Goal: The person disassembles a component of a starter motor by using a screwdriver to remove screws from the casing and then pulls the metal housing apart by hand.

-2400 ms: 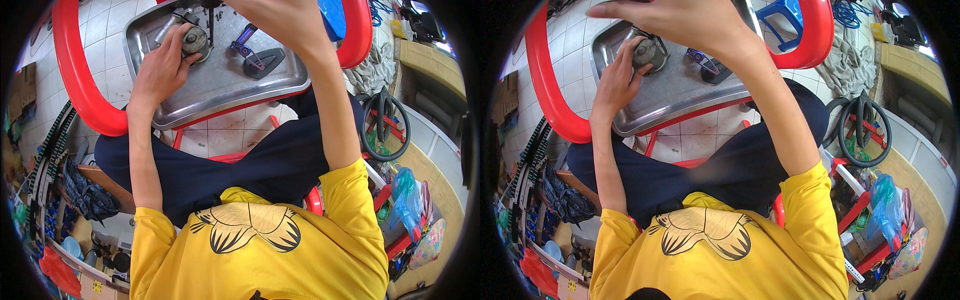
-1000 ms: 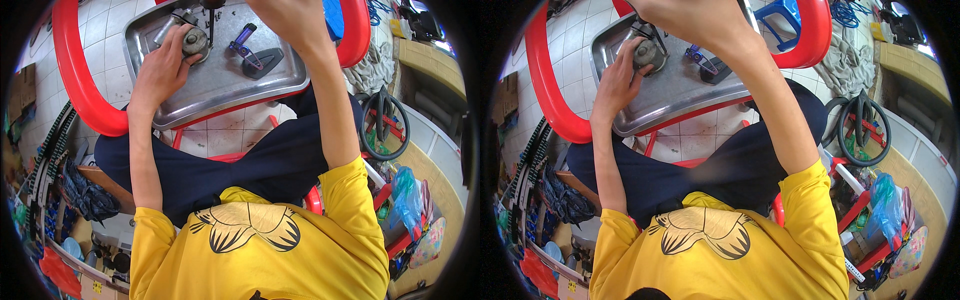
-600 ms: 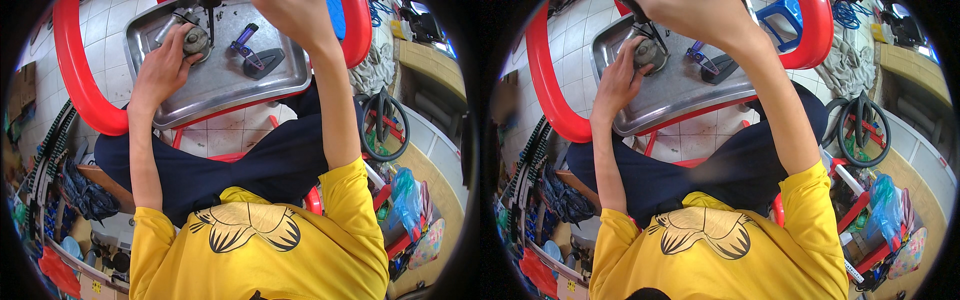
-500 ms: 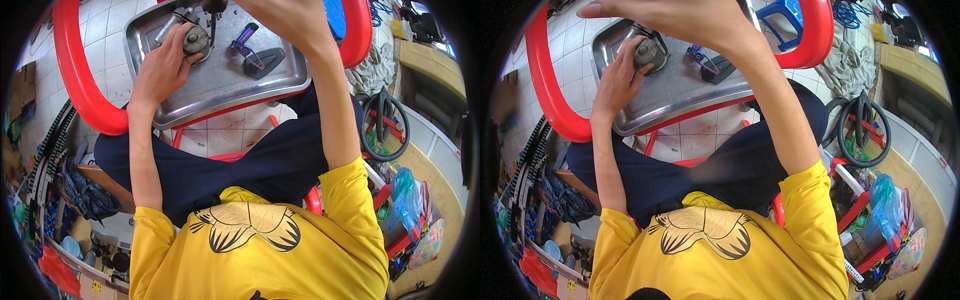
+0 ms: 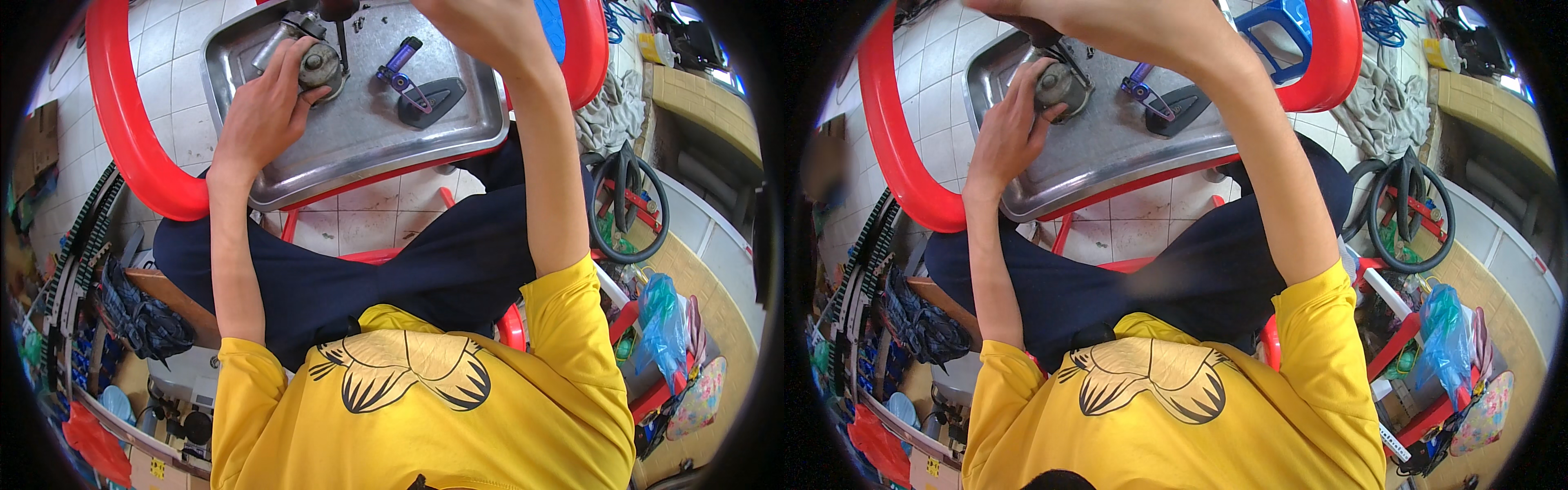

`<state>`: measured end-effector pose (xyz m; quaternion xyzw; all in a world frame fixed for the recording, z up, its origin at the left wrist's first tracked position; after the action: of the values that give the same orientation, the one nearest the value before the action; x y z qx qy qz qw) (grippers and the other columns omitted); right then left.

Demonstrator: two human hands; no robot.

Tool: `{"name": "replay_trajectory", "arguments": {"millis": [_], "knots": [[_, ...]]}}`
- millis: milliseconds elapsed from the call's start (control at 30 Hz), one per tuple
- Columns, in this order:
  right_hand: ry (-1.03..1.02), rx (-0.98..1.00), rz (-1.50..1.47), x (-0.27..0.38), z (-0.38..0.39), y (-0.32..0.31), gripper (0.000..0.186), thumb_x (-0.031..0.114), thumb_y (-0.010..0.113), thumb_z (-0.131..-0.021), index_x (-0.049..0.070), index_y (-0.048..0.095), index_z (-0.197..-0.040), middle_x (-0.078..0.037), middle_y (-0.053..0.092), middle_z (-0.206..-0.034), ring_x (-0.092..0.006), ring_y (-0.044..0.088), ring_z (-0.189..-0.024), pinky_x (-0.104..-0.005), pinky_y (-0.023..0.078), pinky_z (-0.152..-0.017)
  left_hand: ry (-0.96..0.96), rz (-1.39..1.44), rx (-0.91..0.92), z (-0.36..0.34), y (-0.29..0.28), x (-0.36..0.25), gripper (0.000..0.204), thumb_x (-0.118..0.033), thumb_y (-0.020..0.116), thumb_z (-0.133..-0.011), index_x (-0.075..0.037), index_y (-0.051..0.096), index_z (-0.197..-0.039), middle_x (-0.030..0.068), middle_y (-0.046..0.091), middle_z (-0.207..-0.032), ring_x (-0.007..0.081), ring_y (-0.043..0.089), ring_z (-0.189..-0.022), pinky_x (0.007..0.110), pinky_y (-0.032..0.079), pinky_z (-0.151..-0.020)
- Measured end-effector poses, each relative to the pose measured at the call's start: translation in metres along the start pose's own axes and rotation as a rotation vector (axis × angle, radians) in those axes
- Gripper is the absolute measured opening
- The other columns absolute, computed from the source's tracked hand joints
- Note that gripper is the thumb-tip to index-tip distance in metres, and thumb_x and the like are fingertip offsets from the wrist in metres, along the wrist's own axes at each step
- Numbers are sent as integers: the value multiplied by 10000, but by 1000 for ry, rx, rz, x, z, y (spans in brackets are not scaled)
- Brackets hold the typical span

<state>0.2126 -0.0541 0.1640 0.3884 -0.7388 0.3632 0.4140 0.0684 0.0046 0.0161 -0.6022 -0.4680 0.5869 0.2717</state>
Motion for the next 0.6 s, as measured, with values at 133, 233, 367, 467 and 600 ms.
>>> {"name": "replay_trajectory", "arguments": {"millis": [133,233,367,467,600], "knots": [[-218,-39,-52,-18,2,3,304,190,742,-977,71,704,-1254,-75,721,-1055,-159,701,-1054,-332,578,-935,1,-8,4,-1,0,-1,588,-189,704,-954,-88,402,-1448,175,579,-1368,438,702,-844,495,577,-681],[-235,-40,-29,-9,3,7,257,138,716,-986,63,704,-1232,-72,718,-1056,-169,703,-1050,-337,580,-935,8,-5,-12,1,-1,0,586,-193,705,-954,-86,404,-1446,176,580,-1369,437,702,-842,498,576,-683],[-309,-40,178,0,2,4,231,114,710,-984,66,706,-1210,-64,709,-1057,-170,704,-1033,-347,575,-940,10,-12,-20,1,-1,0,583,-197,706,-955,-87,406,-1442,174,579,-1370,437,703,-838,502,575,-684],[-322,-93,49,-12,1,0,242,127,735,-967,74,712,-1202,-54,705,-1062,-162,704,-1023,-347,563,-949,-96,67,67,-2,3,3,589,-162,692,-952,-124,409,-1467,214,571,-1415,504,649,-1002,562,557,-797],[-279,-103,30,-14,0,-1,261,123,752,-951,88,720,-1208,-49,728,-1051,-152,714,-979,-364,563,-968,-86,52,67,-1,2,2,582,-174,696,-952,-110,410,-1454,200,578,-1386,481,668,-945,543,564,-756]]}}
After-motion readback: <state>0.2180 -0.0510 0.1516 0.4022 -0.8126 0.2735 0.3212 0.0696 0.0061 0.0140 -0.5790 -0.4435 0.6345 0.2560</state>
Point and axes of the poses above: each hand's wrist, its own z-axis away from the middle knuckle, its own y-axis out of the palm, x = y × z, the point moved 9 cm from there along -z, towards the middle knuckle
